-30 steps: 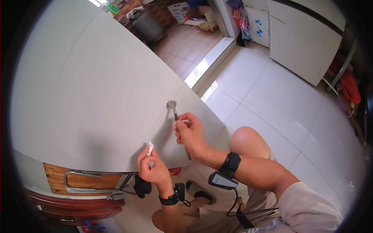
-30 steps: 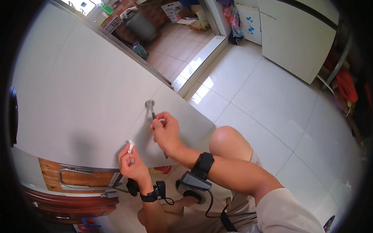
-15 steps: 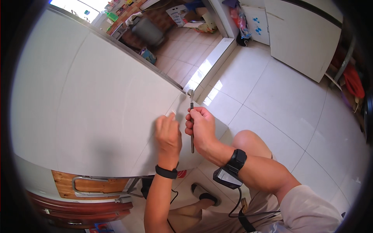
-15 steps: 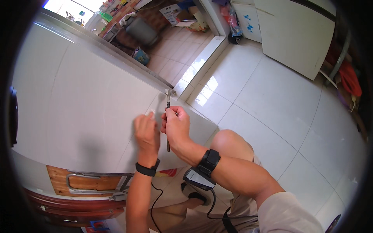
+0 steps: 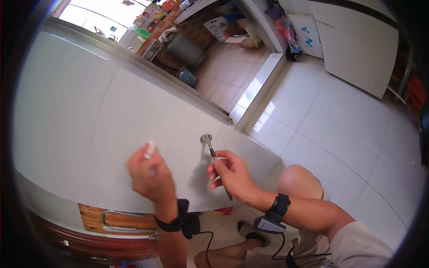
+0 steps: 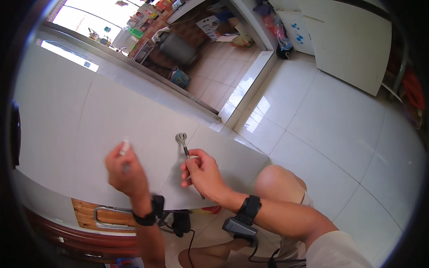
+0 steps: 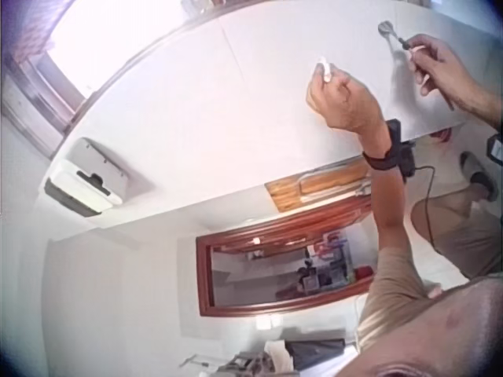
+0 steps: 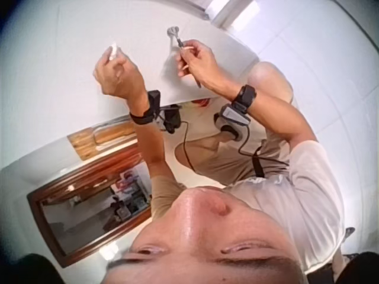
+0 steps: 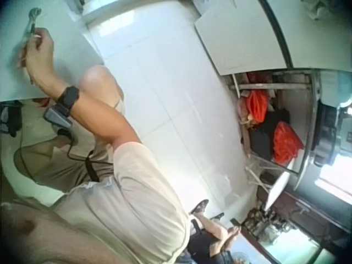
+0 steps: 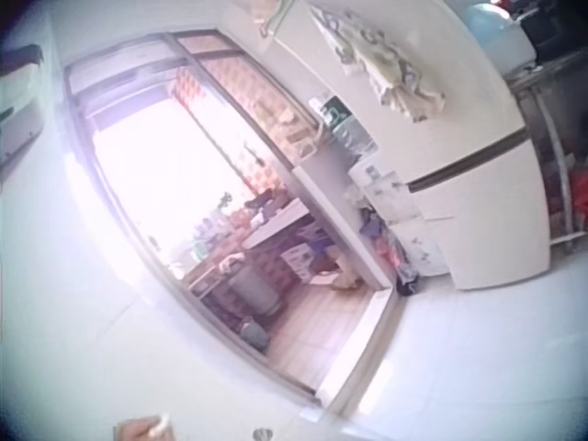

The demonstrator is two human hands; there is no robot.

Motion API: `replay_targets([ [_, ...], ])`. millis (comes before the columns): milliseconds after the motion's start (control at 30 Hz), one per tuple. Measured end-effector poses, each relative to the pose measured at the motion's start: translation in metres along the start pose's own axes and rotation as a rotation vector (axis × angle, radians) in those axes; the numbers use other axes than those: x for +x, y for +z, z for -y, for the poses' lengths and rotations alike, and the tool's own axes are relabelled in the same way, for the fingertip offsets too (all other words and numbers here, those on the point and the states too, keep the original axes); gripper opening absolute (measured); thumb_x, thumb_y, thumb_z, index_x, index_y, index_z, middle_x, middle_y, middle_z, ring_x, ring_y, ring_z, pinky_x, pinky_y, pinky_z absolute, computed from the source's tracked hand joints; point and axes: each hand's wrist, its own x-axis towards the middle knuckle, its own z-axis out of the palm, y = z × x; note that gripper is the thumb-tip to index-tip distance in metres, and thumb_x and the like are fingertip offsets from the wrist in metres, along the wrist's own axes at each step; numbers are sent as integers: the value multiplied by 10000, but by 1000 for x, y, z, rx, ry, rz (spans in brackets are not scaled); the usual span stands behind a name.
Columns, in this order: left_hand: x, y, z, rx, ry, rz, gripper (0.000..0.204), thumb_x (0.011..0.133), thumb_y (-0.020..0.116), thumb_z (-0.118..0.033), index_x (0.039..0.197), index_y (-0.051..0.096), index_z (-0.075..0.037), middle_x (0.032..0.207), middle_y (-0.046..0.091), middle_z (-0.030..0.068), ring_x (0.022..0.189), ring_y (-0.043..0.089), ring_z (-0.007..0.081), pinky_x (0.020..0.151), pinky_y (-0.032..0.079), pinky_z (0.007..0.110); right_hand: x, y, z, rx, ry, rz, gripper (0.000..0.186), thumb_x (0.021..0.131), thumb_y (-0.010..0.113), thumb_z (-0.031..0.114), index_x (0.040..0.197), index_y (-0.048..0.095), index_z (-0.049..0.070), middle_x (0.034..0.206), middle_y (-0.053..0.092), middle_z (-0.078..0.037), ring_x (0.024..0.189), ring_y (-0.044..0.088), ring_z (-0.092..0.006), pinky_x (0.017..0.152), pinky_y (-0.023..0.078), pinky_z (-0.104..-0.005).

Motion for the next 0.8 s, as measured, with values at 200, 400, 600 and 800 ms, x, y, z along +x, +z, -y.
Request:
replay_targets([
  [200,71,18,15,-41,52,-98,226,778,756,127,718,591,-15,986,731,136,876,680,294,703,579,343,-2,-1,-19,-17,63,-33,277,1011,517,84,1257,488,-38,876,616,-93,644,588,-139,525,564,-317],
  [400,112,40,9,-121,13,-217,227,774,751,118,717,592,-32,964,750,118,868,679,290,682,564,349,-2,-3,-19,27,38,-52,170,982,532,63,1143,532,8,822,615,-77,583,560,-126,470,518,-302],
  [600,77,71,-30,-218,187,124,146,809,671,93,799,610,-39,891,681,135,865,647,319,751,534,414,-1,-9,-7,64,-80,-114,133,970,526,68,1094,552,27,795,603,-66,556,524,-121,450,480,-304],
  [800,-28,46,-35,-387,290,573,147,706,601,80,838,599,14,1021,658,193,953,603,388,837,514,463,4,-7,6,124,-99,-234,140,947,533,108,1066,554,37,761,579,-49,538,491,-115,441,434,-292],
])
